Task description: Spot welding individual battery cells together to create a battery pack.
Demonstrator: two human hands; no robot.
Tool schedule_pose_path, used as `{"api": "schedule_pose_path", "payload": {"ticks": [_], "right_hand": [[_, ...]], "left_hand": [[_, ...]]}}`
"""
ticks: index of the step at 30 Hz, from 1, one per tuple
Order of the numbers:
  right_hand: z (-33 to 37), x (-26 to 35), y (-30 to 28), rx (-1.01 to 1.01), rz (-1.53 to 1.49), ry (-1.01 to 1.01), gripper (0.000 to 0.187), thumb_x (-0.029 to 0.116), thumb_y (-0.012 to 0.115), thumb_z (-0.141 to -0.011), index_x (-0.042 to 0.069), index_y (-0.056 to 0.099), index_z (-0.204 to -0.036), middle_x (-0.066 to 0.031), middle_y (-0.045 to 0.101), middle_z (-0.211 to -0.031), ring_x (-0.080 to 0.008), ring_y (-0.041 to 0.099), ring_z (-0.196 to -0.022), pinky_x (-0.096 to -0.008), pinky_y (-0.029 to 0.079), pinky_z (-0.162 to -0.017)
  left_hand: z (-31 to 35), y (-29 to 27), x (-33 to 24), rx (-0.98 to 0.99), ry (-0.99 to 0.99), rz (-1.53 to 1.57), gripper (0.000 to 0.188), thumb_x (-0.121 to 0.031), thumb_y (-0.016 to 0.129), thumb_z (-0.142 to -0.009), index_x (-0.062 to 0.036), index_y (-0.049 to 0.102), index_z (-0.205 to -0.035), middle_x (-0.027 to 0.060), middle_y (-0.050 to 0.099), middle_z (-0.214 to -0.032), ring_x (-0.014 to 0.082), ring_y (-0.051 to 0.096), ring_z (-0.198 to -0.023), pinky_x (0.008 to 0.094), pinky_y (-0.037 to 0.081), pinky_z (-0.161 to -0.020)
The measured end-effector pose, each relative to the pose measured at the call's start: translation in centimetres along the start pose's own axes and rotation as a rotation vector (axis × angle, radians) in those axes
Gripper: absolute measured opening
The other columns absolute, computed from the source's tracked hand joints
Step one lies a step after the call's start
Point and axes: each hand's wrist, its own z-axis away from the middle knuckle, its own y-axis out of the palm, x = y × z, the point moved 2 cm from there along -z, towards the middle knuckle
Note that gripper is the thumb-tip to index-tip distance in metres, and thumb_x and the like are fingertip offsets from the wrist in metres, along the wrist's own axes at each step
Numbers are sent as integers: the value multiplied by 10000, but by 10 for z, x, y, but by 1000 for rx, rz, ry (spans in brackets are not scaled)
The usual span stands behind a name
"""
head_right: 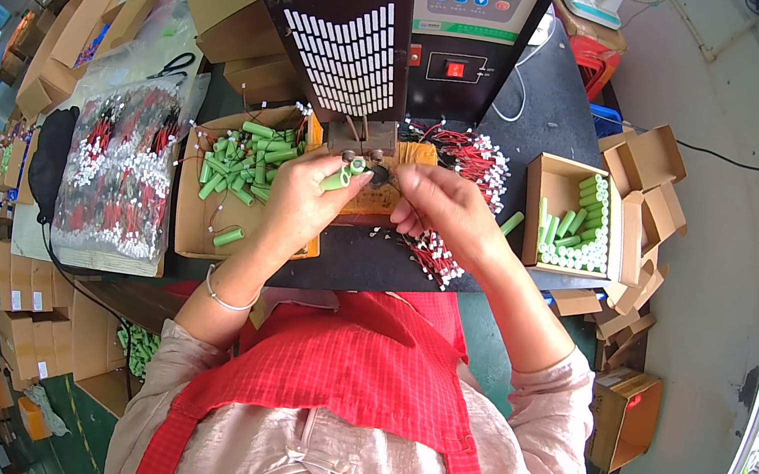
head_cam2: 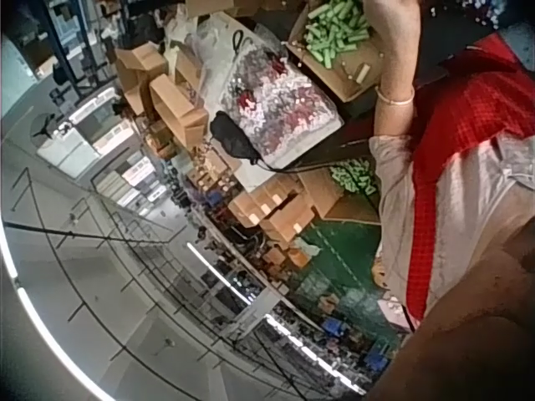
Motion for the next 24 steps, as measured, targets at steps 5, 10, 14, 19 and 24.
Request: {"api": "schedule_pose_path", "payload": {"ticks": [5,10,14,19,24], "right_hand": [[11,-13,-5,-66,9,-48,218,220,613,-847,3,638,-847,-42,620,-700,-86,573,-618,-205,467,-595],[8,-8,2,-98,138,-82,210,224,590,-865,21,634,-831,-18,611,-680,-58,551,-594,-186,451,-562],[-1,-3,10,-107,225,-92,224,237,574,-875,26,632,-826,-11,605,-676,-48,545,-595,-182,451,-552],[-10,-7,9,-119,249,-44,233,237,580,-870,11,639,-872,-20,601,-680,-52,552,-600,-175,454,-544],[-13,-3,14,-116,270,-46,215,214,583,-868,7,639,-879,-17,594,-677,-42,531,-579,-169,446,-533]], "left_hand": [[9,-6,3,82,-253,440,250,-161,690,-772,23,634,-932,41,638,-789,145,599,-643,262,474,-593],[12,-15,4,275,-542,844,200,-64,694,-764,-18,586,-926,1,603,-815,49,551,-743,191,458,-643],[4,-2,4,12,-128,457,224,-52,678,-762,12,593,-959,34,620,-764,90,560,-675,238,466,-634],[2,4,10,31,-37,200,192,-71,657,-767,3,615,-940,116,639,-778,147,608,-667,267,473,-616],[3,5,3,7,-70,219,201,-54,649,-762,-10,620,-956,133,637,-776,192,631,-665,283,479,-597]]}}
